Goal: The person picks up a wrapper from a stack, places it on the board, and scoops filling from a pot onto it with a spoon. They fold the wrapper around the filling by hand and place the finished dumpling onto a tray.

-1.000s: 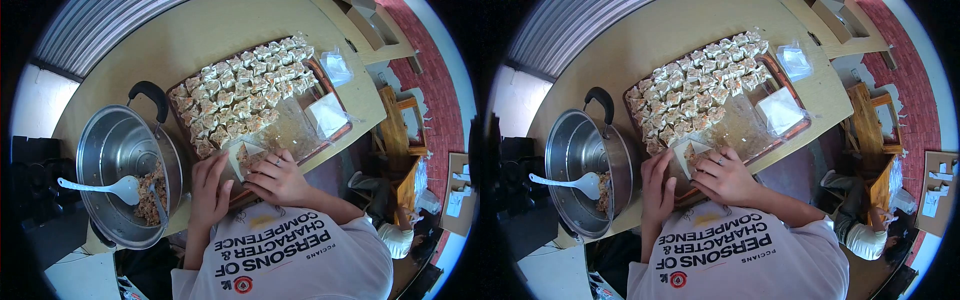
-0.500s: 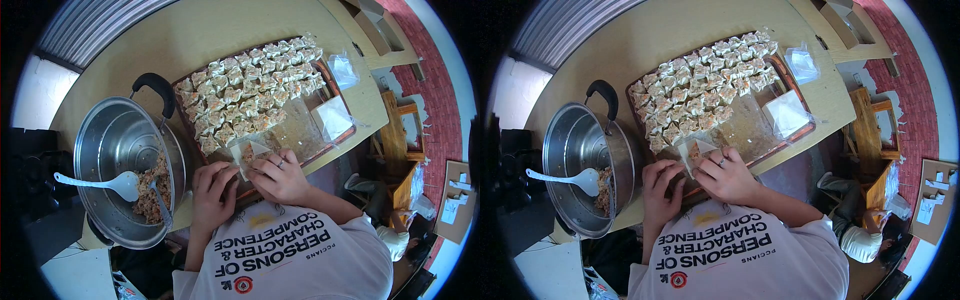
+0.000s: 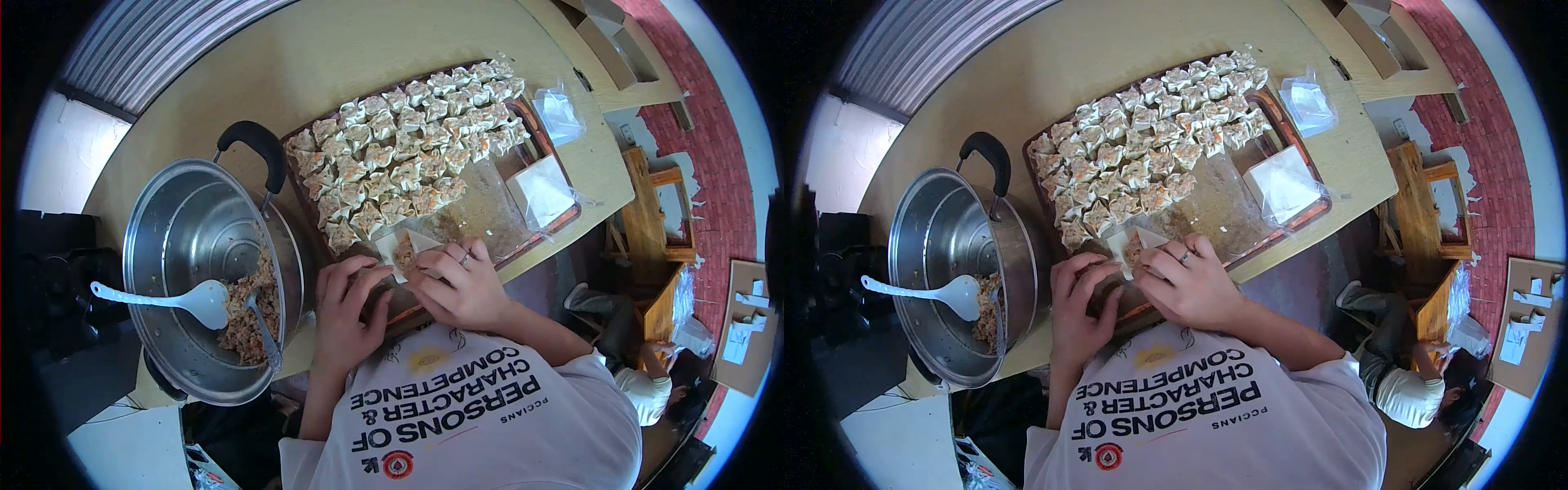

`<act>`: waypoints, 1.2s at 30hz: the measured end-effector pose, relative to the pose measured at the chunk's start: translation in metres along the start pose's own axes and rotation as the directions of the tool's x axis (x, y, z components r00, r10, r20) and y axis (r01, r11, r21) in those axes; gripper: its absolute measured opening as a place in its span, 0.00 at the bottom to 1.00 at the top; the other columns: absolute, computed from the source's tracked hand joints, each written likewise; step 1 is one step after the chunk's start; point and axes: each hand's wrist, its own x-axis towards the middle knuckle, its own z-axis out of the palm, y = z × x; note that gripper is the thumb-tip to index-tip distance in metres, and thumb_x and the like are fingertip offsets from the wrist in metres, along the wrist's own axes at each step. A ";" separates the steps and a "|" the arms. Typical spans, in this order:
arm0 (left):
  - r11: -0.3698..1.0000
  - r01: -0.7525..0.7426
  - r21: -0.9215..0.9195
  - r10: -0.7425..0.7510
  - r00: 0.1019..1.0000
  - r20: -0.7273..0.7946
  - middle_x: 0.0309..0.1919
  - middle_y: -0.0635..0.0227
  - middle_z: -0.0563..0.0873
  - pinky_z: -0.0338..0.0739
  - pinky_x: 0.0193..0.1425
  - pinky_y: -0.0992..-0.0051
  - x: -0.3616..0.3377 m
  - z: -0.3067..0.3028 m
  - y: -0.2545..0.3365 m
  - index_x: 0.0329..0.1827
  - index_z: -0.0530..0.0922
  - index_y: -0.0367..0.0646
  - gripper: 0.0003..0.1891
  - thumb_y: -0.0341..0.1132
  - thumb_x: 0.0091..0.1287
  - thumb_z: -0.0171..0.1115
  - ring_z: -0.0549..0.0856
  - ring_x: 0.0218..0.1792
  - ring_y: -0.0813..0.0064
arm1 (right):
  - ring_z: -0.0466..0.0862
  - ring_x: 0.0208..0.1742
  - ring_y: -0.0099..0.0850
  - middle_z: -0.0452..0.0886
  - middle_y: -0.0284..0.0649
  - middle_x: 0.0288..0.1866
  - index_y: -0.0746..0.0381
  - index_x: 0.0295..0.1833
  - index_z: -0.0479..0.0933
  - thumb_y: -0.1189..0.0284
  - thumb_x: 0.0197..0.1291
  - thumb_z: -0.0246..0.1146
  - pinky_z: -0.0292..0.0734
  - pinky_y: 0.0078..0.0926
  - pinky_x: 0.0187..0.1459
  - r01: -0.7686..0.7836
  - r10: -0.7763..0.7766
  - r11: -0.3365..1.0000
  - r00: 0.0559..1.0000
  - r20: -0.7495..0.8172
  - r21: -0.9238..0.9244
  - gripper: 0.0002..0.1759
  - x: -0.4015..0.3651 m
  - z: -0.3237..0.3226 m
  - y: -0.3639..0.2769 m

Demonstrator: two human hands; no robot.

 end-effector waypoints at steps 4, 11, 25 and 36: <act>1.000 0.008 -0.004 -0.009 1.000 -0.029 0.57 0.64 0.82 0.76 0.63 0.59 0.003 0.007 -0.001 0.55 0.86 0.48 0.18 0.27 0.61 0.74 0.80 0.57 0.54 | 0.79 0.48 0.31 0.79 0.32 0.51 0.53 0.48 0.84 0.66 0.57 0.76 0.66 0.38 0.51 -0.051 0.052 0.998 0.998 -0.041 0.032 0.14 0.001 0.001 0.000; 0.999 -0.048 0.025 0.050 0.997 -0.061 0.54 0.66 0.83 0.76 0.60 0.61 0.010 0.013 -0.005 0.45 0.88 0.47 0.10 0.29 0.61 0.76 0.80 0.55 0.57 | 0.79 0.47 0.32 0.79 0.32 0.50 0.53 0.48 0.85 0.64 0.57 0.78 0.64 0.38 0.50 -0.158 0.168 0.975 0.984 -0.052 0.157 0.15 0.000 -0.008 0.000; 0.999 -0.030 0.042 0.035 0.994 -0.107 0.52 0.66 0.84 0.75 0.60 0.60 0.023 0.019 0.003 0.46 0.87 0.47 0.10 0.28 0.62 0.75 0.80 0.53 0.58 | 0.83 0.47 0.32 0.79 0.35 0.48 0.55 0.42 0.84 0.71 0.56 0.77 0.64 0.36 0.47 -0.402 0.428 0.878 0.903 -0.049 0.261 0.10 0.005 0.002 -0.004; 0.988 -0.032 0.154 0.050 0.992 -0.113 0.54 0.69 0.83 0.72 0.63 0.59 0.016 0.023 0.004 0.47 0.89 0.49 0.11 0.29 0.62 0.76 0.78 0.56 0.58 | 0.83 0.49 0.37 0.79 0.38 0.49 0.56 0.44 0.82 0.72 0.56 0.77 0.68 0.37 0.47 -0.413 0.446 0.874 0.891 -0.086 0.255 0.12 0.005 0.006 -0.002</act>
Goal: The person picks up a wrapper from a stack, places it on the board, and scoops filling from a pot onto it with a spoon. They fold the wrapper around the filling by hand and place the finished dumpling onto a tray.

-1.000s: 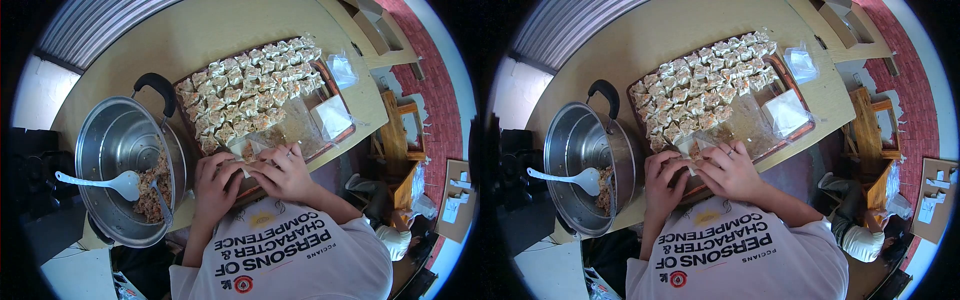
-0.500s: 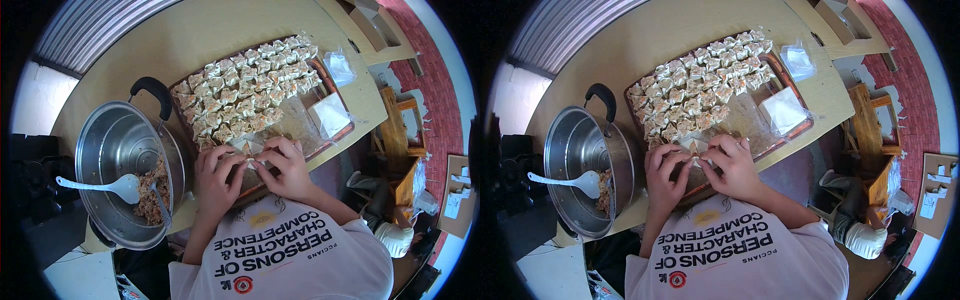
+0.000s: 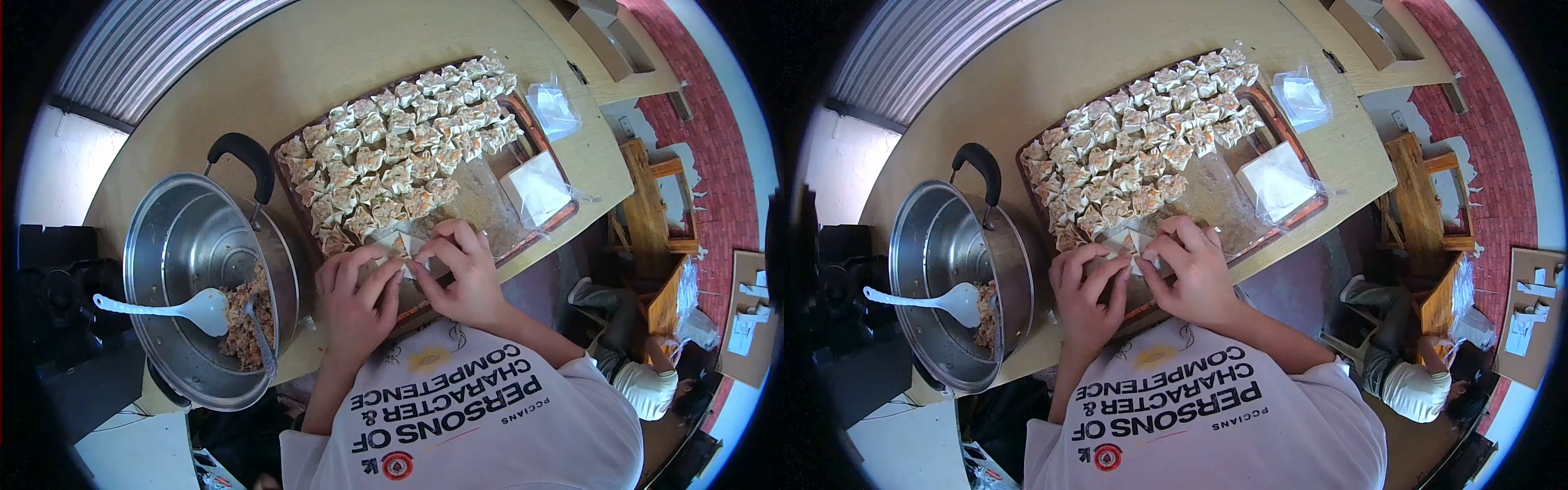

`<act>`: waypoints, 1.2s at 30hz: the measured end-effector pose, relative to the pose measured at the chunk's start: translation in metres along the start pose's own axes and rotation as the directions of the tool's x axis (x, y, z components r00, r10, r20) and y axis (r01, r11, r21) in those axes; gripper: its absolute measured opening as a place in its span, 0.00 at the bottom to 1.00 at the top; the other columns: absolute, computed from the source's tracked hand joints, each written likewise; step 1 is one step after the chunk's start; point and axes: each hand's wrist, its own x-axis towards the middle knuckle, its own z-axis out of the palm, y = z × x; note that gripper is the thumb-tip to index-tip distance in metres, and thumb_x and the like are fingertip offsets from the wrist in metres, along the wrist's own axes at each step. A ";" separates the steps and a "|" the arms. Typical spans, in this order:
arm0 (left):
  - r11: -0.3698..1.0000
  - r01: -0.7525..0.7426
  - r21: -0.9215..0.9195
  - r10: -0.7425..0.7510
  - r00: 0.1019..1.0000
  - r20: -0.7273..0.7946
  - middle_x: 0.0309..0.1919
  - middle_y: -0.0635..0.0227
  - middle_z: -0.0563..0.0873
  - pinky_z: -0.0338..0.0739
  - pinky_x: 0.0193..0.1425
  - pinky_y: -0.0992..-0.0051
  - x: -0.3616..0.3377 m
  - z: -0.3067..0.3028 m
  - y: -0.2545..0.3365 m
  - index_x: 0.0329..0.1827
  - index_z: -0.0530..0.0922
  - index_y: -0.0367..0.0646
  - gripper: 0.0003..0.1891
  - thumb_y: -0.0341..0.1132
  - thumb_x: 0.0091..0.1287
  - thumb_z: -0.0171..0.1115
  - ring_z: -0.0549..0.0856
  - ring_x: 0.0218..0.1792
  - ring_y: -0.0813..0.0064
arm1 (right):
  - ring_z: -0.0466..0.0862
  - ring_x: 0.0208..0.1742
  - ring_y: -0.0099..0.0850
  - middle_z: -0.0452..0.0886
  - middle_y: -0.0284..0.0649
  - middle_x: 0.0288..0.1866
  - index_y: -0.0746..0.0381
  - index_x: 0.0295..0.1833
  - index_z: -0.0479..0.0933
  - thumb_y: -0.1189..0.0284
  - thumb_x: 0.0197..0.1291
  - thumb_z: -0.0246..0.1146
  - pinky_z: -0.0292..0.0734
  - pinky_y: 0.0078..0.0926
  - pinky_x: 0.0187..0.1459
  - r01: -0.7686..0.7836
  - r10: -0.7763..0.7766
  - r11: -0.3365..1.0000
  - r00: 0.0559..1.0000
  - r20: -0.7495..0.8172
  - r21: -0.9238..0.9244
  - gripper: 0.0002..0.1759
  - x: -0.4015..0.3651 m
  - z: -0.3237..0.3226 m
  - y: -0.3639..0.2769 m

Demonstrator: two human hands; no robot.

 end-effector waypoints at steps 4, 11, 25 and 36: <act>0.988 -0.104 0.115 0.102 0.995 0.022 0.57 0.74 0.83 0.69 0.64 0.59 -0.007 -0.003 -0.002 0.55 0.90 0.56 0.16 0.34 0.63 0.75 0.78 0.57 0.62 | 0.83 0.50 0.39 0.80 0.39 0.50 0.56 0.48 0.80 0.71 0.56 0.77 0.69 0.38 0.47 -0.024 0.024 1.000 1.000 0.002 0.010 0.16 0.001 -0.001 -0.001; 0.969 -0.133 0.210 0.121 0.990 0.067 0.60 0.76 0.83 0.67 0.64 0.59 -0.012 -0.005 -0.002 0.62 0.90 0.61 0.20 0.41 0.66 0.72 0.78 0.58 0.65 | 0.83 0.49 0.39 0.80 0.38 0.50 0.57 0.50 0.79 0.68 0.57 0.78 0.69 0.38 0.48 -0.053 0.052 0.997 0.998 0.019 0.055 0.19 0.002 -0.005 0.004; 0.959 -0.137 0.248 0.111 0.987 0.115 0.64 0.76 0.82 0.64 0.67 0.57 -0.013 -0.007 -0.002 0.67 0.87 0.64 0.22 0.48 0.69 0.71 0.75 0.61 0.64 | 0.83 0.50 0.39 0.81 0.38 0.50 0.58 0.51 0.79 0.71 0.56 0.77 0.69 0.37 0.48 -0.047 0.047 0.998 0.999 0.015 0.039 0.19 0.001 -0.007 0.002; 0.935 -0.186 0.301 0.134 0.974 0.185 0.66 0.76 0.81 0.63 0.68 0.56 -0.011 -0.008 -0.002 0.67 0.87 0.67 0.22 0.53 0.71 0.68 0.73 0.62 0.65 | 0.86 0.51 0.42 0.84 0.41 0.50 0.60 0.48 0.85 0.80 0.56 0.76 0.82 0.35 0.50 -0.015 -0.049 0.973 0.961 0.270 0.230 0.14 0.007 -0.053 0.029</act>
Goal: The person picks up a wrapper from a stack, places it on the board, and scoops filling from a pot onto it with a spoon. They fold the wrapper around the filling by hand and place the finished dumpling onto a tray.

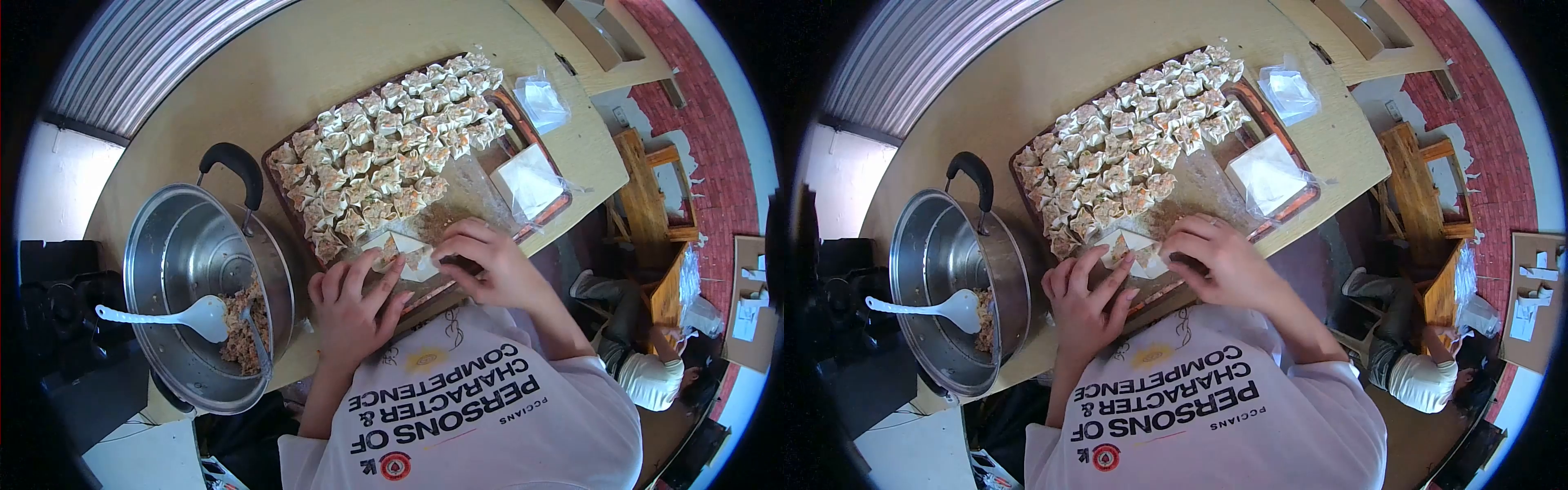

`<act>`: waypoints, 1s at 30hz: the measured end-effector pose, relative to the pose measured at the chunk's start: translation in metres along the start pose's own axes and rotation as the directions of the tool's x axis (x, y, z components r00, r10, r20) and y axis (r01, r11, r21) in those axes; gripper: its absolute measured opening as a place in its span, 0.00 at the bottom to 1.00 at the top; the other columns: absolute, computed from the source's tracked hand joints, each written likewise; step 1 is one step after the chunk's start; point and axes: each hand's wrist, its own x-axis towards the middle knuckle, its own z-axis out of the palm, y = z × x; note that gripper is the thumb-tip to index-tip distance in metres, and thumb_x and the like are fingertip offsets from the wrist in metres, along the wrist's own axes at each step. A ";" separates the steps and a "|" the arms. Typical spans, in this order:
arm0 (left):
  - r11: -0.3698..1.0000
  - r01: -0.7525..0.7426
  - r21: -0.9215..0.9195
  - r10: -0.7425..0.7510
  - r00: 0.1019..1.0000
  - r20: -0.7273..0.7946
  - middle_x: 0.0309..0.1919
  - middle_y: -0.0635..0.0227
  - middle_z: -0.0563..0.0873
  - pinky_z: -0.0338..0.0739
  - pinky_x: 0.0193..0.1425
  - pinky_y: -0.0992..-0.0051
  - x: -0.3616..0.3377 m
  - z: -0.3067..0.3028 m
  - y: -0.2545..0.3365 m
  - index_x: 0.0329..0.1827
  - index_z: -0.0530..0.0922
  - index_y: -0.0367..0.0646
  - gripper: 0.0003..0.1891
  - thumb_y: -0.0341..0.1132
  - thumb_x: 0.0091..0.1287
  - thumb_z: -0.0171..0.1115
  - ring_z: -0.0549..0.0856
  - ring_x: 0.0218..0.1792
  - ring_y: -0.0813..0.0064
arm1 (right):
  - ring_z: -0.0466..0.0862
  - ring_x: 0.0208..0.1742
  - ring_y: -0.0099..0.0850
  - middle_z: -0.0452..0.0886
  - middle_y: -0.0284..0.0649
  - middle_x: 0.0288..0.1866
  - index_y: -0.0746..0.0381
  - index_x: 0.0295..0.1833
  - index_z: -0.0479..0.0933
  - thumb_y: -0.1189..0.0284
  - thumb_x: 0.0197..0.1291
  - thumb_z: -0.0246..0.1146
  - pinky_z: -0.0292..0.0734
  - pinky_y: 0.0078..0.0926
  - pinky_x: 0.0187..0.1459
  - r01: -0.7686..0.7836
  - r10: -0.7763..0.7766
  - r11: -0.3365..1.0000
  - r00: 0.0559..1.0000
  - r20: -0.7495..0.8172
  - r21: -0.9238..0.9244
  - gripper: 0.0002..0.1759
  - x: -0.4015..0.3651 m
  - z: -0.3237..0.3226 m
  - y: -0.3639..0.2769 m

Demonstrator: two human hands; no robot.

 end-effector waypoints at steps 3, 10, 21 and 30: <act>1.000 0.005 -0.018 -0.005 1.000 0.014 0.66 0.76 0.81 0.63 0.68 0.56 -0.001 0.000 0.000 0.68 0.86 0.67 0.23 0.53 0.70 0.68 0.73 0.62 0.65 | 0.86 0.49 0.42 0.83 0.40 0.49 0.60 0.47 0.85 0.79 0.56 0.75 0.83 0.37 0.50 0.064 -0.062 0.997 0.996 0.066 -0.032 0.13 -0.003 -0.010 0.006; 0.999 0.010 -0.049 -0.007 0.999 0.053 0.73 0.72 0.77 0.60 0.72 0.56 0.003 -0.002 0.000 0.68 0.87 0.65 0.24 0.47 0.68 0.70 0.72 0.63 0.60 | 0.85 0.48 0.37 0.81 0.34 0.52 0.56 0.45 0.85 0.75 0.54 0.75 0.83 0.37 0.50 0.308 -0.290 0.938 0.949 0.127 -0.161 0.13 -0.002 -0.009 0.023; 1.000 -0.001 -0.013 0.003 0.996 0.085 0.79 0.77 0.74 0.64 0.69 0.57 -0.001 -0.006 -0.001 0.72 0.84 0.67 0.25 0.55 0.72 0.66 0.73 0.64 0.63 | 0.85 0.49 0.36 0.83 0.34 0.53 0.54 0.49 0.87 0.72 0.55 0.76 0.83 0.35 0.51 0.384 -0.354 0.874 0.923 0.153 -0.297 0.15 -0.002 -0.008 0.024; 0.999 -0.012 -0.042 0.009 0.998 -0.068 0.71 0.79 0.80 0.65 0.67 0.58 0.000 -0.002 0.005 0.64 0.88 0.64 0.20 0.45 0.68 0.71 0.76 0.61 0.66 | 0.85 0.48 0.37 0.82 0.35 0.51 0.56 0.48 0.86 0.72 0.56 0.75 0.84 0.35 0.49 0.449 -0.411 0.825 0.893 0.182 -0.342 0.13 -0.001 -0.010 0.027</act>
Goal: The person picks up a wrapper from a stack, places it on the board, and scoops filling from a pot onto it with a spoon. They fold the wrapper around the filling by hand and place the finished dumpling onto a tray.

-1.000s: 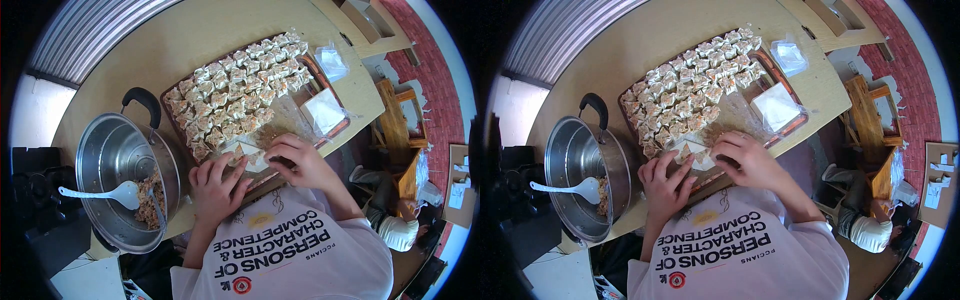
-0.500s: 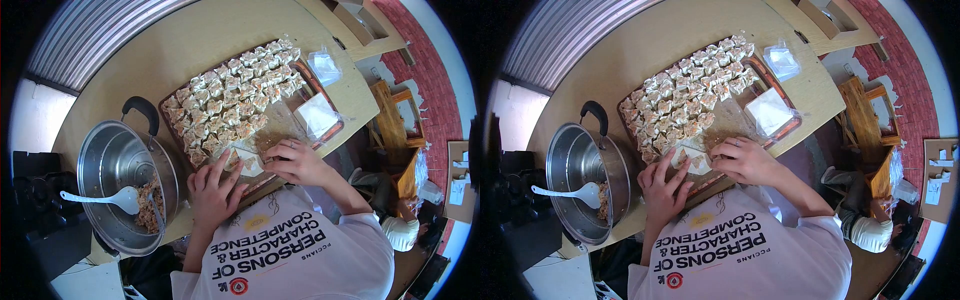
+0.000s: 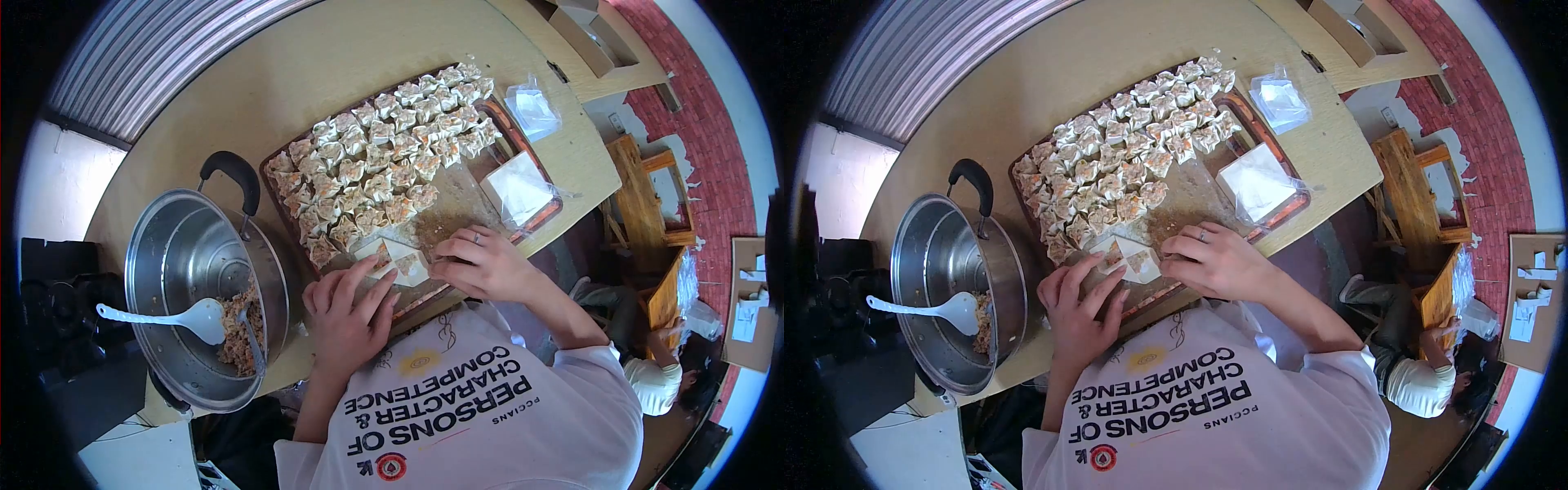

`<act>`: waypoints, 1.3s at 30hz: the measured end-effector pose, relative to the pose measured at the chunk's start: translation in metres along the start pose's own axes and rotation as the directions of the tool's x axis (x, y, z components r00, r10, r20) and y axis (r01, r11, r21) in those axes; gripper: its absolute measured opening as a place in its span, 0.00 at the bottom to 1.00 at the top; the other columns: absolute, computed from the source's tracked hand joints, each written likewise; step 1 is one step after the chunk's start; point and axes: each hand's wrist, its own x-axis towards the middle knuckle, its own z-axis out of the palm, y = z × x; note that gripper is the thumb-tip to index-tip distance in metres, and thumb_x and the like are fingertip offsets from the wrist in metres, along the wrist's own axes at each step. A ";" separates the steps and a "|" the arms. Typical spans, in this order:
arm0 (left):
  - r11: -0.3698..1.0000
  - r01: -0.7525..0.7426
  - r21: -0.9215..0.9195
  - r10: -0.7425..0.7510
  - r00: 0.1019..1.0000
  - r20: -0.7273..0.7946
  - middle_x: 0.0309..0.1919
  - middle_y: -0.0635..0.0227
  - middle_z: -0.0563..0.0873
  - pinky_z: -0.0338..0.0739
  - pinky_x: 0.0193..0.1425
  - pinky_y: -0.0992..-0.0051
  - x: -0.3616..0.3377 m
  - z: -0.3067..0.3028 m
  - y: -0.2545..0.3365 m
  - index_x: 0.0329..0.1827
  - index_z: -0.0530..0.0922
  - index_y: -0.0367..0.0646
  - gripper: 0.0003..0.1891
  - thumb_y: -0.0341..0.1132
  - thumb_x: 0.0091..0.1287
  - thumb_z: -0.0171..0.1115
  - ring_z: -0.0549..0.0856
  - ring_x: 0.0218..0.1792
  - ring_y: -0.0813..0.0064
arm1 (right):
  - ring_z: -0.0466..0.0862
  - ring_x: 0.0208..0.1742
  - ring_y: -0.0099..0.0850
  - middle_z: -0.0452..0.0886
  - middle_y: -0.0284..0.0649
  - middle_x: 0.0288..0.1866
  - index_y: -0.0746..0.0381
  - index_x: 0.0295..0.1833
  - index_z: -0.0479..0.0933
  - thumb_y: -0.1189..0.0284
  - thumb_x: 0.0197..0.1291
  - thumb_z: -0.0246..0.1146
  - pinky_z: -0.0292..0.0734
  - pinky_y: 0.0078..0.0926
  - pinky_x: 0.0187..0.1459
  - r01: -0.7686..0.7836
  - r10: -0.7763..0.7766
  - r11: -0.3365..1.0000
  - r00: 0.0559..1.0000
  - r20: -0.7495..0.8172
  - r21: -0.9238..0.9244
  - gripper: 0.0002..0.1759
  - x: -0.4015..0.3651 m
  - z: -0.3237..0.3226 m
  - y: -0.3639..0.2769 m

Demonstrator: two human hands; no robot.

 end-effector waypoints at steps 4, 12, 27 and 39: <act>0.996 0.025 -0.085 -0.028 0.999 -0.035 0.66 0.79 0.82 0.66 0.65 0.57 0.004 0.001 0.009 0.56 0.90 0.61 0.15 0.42 0.66 0.74 0.77 0.59 0.66 | 0.85 0.47 0.36 0.82 0.35 0.50 0.56 0.48 0.85 0.71 0.56 0.75 0.83 0.35 0.48 0.023 -0.024 1.000 1.000 -0.014 -0.021 0.14 0.001 0.001 0.004; 0.992 -0.007 -0.124 0.006 1.000 -0.013 0.64 0.77 0.82 0.65 0.64 0.55 0.016 0.009 0.020 0.48 0.89 0.54 0.12 0.42 0.64 0.75 0.76 0.59 0.65 | 0.85 0.48 0.33 0.81 0.34 0.49 0.56 0.47 0.83 0.70 0.56 0.73 0.80 0.33 0.50 0.025 -0.030 0.997 0.997 -0.072 -0.074 0.13 0.010 0.004 0.002; 0.991 0.027 -0.130 -0.035 0.997 -0.064 0.64 0.77 0.81 0.66 0.64 0.54 0.017 0.011 0.022 0.47 0.87 0.53 0.09 0.39 0.65 0.74 0.76 0.59 0.65 | 0.85 0.51 0.36 0.87 0.32 0.44 0.55 0.49 0.84 0.76 0.56 0.74 0.73 0.40 0.62 -0.124 0.139 0.968 0.989 -0.054 0.219 0.14 0.017 0.001 0.002; 0.985 0.084 -0.150 -0.093 0.994 -0.050 0.63 0.77 0.81 0.65 0.66 0.54 0.004 0.004 0.010 0.49 0.88 0.56 0.12 0.39 0.62 0.76 0.76 0.60 0.62 | 0.83 0.51 0.34 0.83 0.32 0.51 0.53 0.48 0.87 0.70 0.59 0.78 0.71 0.39 0.61 -0.075 0.083 0.983 0.996 -0.043 0.165 0.12 0.021 0.006 0.004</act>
